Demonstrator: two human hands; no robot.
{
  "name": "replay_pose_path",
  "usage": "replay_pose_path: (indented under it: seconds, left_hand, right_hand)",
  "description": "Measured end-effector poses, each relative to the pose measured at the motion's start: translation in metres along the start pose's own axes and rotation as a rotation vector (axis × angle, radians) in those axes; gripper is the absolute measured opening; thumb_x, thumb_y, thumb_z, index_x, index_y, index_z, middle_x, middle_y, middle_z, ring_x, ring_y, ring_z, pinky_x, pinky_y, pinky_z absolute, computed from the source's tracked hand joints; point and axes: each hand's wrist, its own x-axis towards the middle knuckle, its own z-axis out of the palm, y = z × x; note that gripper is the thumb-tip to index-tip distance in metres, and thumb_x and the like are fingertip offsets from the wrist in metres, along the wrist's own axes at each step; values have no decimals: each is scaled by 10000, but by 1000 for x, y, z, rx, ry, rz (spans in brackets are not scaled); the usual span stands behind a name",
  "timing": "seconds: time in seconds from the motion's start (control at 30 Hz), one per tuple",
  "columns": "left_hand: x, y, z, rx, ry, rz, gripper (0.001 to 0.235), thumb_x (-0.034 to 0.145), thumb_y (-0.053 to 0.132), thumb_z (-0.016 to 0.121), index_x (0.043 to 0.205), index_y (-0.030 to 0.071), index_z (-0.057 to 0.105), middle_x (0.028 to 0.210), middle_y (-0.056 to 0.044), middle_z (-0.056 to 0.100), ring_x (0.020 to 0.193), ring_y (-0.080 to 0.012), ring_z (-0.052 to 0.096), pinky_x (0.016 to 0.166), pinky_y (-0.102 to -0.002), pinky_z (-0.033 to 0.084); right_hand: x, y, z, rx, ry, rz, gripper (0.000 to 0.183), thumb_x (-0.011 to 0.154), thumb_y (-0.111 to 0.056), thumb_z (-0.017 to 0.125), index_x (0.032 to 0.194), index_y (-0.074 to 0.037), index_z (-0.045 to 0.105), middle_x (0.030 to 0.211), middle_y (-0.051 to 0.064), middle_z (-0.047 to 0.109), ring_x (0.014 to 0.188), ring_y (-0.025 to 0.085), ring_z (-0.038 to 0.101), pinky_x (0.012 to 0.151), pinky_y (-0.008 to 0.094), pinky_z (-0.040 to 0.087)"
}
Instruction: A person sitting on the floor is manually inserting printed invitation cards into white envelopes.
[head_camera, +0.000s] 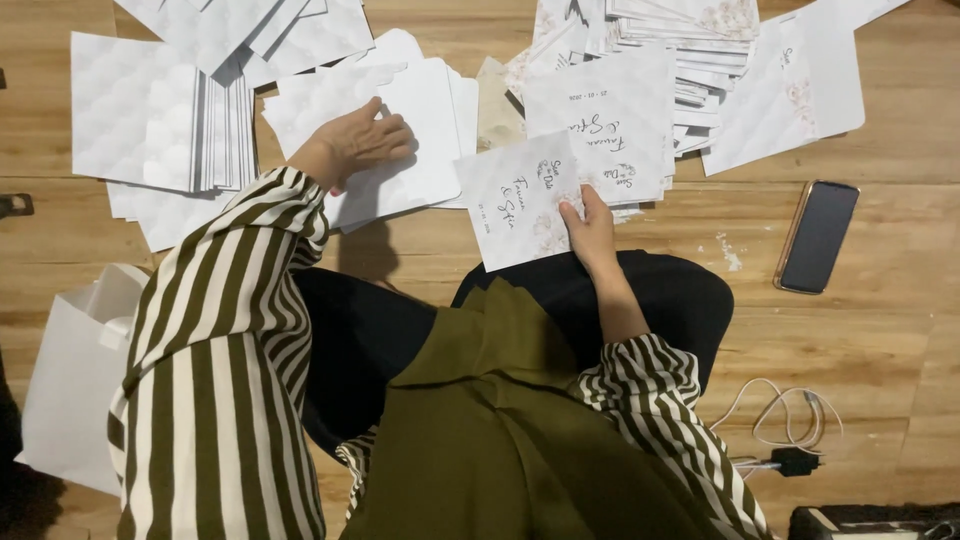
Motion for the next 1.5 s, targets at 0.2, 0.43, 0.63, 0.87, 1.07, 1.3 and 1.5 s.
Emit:
replay_pose_path:
  seconds: [0.2,0.43,0.63,0.87,1.07,1.3,1.5]
  left_hand:
    - [3,-3,-5,-60,-28,2,1013,459,745,728,1197,162,354,1063,1,430,974,-174,427,881,-330,356]
    - [-24,-4,-26,-305,-170,-125,583,521,473,818,958,129,645,959,8,615,894,-147,524,865,-278,372]
    - [-41,12,-52,-418,-191,-238,271,781,236,628,1016,368,602,898,56,665,845,-120,587,947,-336,334]
    - [-3,84,-99,-358,102,-230,101,756,141,632,758,236,666,755,51,676,744,-143,627,786,-361,377]
    - [23,133,-128,-310,76,-140,104,764,99,607,777,176,676,757,3,677,741,-171,606,849,-409,344]
    - [20,142,-140,-266,73,-139,111,790,122,585,801,190,673,775,25,682,753,-151,602,865,-405,317]
    - [10,140,-142,-261,128,-146,120,797,102,573,800,171,672,784,15,679,746,-149,596,828,-370,324]
  right_hand:
    - [-2,-6,0,6,23,-14,300,820,-36,508,1107,52,507,988,145,609,863,189,565,769,255,441]
    - [-4,0,-1,-75,68,-68,321,812,-68,524,1100,74,503,997,163,610,869,213,569,775,277,436]
    - [-15,-14,-13,244,158,-243,266,872,-34,491,1120,61,472,1055,155,564,942,188,533,856,268,417]
    - [-37,-54,-32,690,219,-332,298,889,-35,582,1161,-88,472,1059,76,614,951,145,596,880,319,506]
    - [-63,-46,-48,-143,144,-435,179,860,-50,630,1024,-59,559,869,130,614,881,240,610,749,367,471]
    - [-78,-32,-53,-285,47,-320,244,866,-104,598,1092,-15,575,923,203,618,942,355,582,782,434,450]
    - [-73,-33,-43,-41,-119,-285,181,878,-45,547,1054,-11,568,923,150,613,930,208,534,849,401,412]
